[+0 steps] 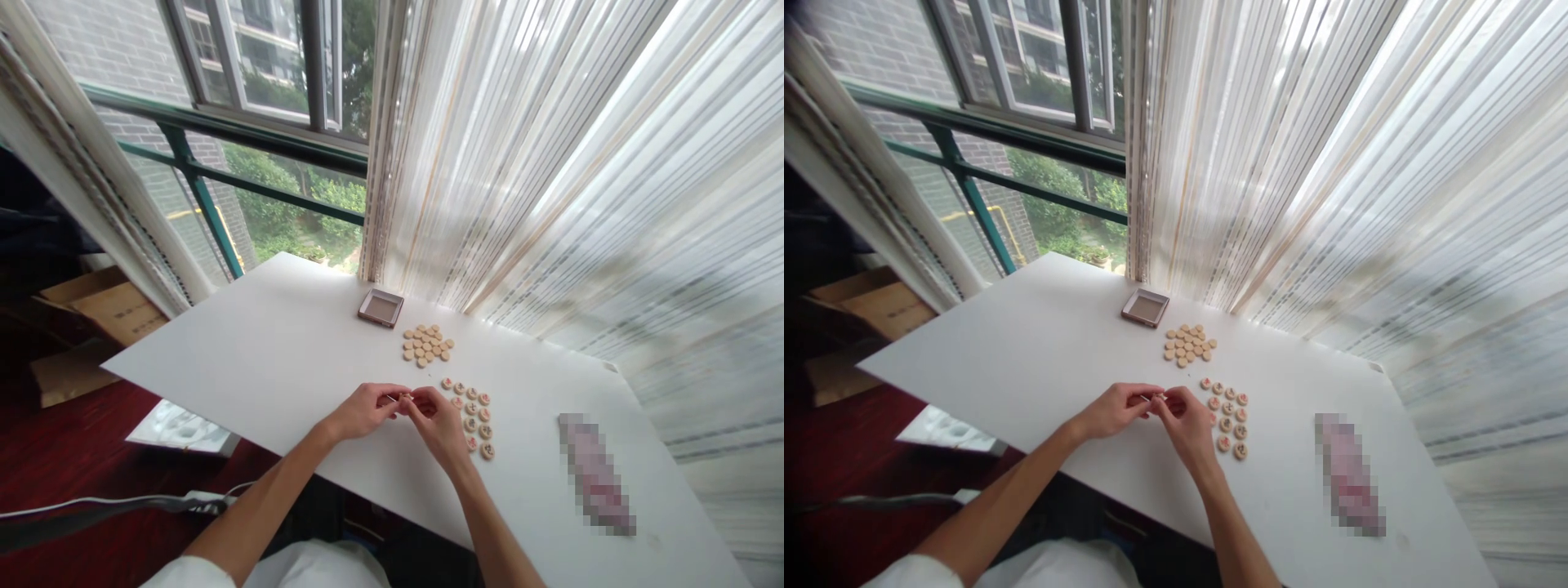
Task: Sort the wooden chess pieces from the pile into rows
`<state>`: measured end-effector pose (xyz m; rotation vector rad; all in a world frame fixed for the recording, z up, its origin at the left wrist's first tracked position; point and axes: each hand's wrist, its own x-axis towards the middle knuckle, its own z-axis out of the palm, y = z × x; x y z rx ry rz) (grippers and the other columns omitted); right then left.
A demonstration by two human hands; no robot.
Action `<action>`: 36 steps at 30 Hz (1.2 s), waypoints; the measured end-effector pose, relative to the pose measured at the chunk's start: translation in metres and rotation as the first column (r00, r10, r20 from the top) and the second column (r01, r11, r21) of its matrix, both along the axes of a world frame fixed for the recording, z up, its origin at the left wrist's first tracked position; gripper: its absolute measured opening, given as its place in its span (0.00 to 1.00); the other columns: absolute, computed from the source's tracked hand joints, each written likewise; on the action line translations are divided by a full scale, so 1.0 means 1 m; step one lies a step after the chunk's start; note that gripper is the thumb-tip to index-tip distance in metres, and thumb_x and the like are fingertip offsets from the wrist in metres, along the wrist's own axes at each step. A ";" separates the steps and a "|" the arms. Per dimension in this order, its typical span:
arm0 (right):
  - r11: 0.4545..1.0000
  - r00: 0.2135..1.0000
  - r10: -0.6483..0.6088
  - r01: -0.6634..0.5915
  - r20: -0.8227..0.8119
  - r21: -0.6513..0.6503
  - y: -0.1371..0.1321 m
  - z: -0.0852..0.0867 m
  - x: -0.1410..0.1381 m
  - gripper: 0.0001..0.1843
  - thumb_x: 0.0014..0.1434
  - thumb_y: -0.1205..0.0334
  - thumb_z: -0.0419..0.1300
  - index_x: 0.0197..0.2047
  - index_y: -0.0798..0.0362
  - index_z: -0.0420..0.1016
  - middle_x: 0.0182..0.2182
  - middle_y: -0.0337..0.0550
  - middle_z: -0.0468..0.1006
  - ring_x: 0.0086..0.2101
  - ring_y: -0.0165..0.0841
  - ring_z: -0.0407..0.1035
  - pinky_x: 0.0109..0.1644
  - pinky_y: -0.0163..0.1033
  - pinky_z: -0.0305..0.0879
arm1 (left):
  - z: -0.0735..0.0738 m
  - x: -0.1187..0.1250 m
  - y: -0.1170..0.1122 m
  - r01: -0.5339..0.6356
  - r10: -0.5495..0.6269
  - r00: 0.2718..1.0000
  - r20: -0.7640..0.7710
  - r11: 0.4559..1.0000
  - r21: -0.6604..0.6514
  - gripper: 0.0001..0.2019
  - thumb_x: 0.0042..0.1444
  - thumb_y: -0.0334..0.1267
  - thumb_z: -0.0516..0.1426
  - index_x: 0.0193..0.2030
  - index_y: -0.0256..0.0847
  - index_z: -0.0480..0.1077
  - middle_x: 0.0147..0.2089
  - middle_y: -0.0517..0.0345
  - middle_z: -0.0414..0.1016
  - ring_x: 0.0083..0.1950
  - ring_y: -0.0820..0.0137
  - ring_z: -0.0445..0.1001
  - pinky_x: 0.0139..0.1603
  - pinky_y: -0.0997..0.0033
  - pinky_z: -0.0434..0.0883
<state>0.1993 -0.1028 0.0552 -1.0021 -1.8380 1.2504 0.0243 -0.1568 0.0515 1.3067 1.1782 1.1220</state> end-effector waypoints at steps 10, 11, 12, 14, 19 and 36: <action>0.986 0.992 -0.096 0.083 -0.082 -0.143 -0.021 -0.020 -0.001 0.17 0.58 0.46 0.63 0.37 0.53 0.78 0.32 0.49 0.83 0.32 0.40 0.78 0.33 0.39 0.72 | 0.002 0.002 -0.010 0.028 -0.003 0.969 -0.246 0.995 0.098 0.17 0.60 0.36 0.56 0.55 0.42 0.75 0.51 0.53 0.80 0.46 0.65 0.80 0.48 0.70 0.75; 0.987 0.991 -0.098 0.086 -0.087 -0.137 -0.022 -0.021 -0.001 0.17 0.59 0.47 0.62 0.38 0.53 0.78 0.33 0.49 0.83 0.32 0.39 0.77 0.34 0.39 0.72 | 0.001 0.002 -0.010 0.025 -0.003 0.972 -0.234 0.996 0.090 0.17 0.60 0.37 0.57 0.55 0.42 0.75 0.50 0.53 0.81 0.46 0.65 0.80 0.48 0.69 0.75; 0.988 0.991 -0.095 0.083 -0.092 -0.127 -0.023 -0.022 0.000 0.17 0.60 0.47 0.61 0.39 0.53 0.78 0.33 0.48 0.83 0.33 0.39 0.77 0.34 0.40 0.72 | -0.001 0.002 -0.010 0.021 -0.003 0.976 -0.216 0.996 0.081 0.17 0.60 0.38 0.57 0.55 0.42 0.75 0.49 0.53 0.81 0.45 0.65 0.80 0.48 0.69 0.75; 0.993 0.992 -0.079 0.069 -0.102 -0.100 -0.024 -0.025 0.001 0.15 0.61 0.48 0.60 0.41 0.52 0.77 0.35 0.47 0.82 0.34 0.39 0.76 0.37 0.41 0.73 | -0.006 0.002 -0.009 0.015 -0.005 0.987 -0.163 0.998 0.057 0.17 0.61 0.40 0.57 0.55 0.43 0.75 0.49 0.53 0.81 0.46 0.64 0.80 0.49 0.67 0.76; 0.997 0.989 -0.058 0.050 -0.136 -0.062 -0.026 -0.029 0.001 0.13 0.63 0.51 0.58 0.43 0.50 0.75 0.37 0.46 0.82 0.37 0.39 0.77 0.41 0.43 0.74 | -0.013 0.001 -0.008 0.023 -0.022 0.998 -0.054 1.000 0.006 0.19 0.61 0.43 0.57 0.56 0.42 0.74 0.51 0.50 0.80 0.45 0.62 0.81 0.49 0.63 0.76; 0.997 0.991 -0.059 0.063 -0.122 0.035 -0.031 -0.030 0.001 0.13 0.62 0.54 0.60 0.48 0.50 0.73 0.36 0.45 0.80 0.36 0.36 0.76 0.40 0.40 0.74 | -0.006 0.007 -0.007 -0.036 0.038 0.997 -0.064 0.999 0.033 0.14 0.61 0.46 0.57 0.47 0.39 0.69 0.38 0.53 0.80 0.41 0.65 0.80 0.42 0.68 0.75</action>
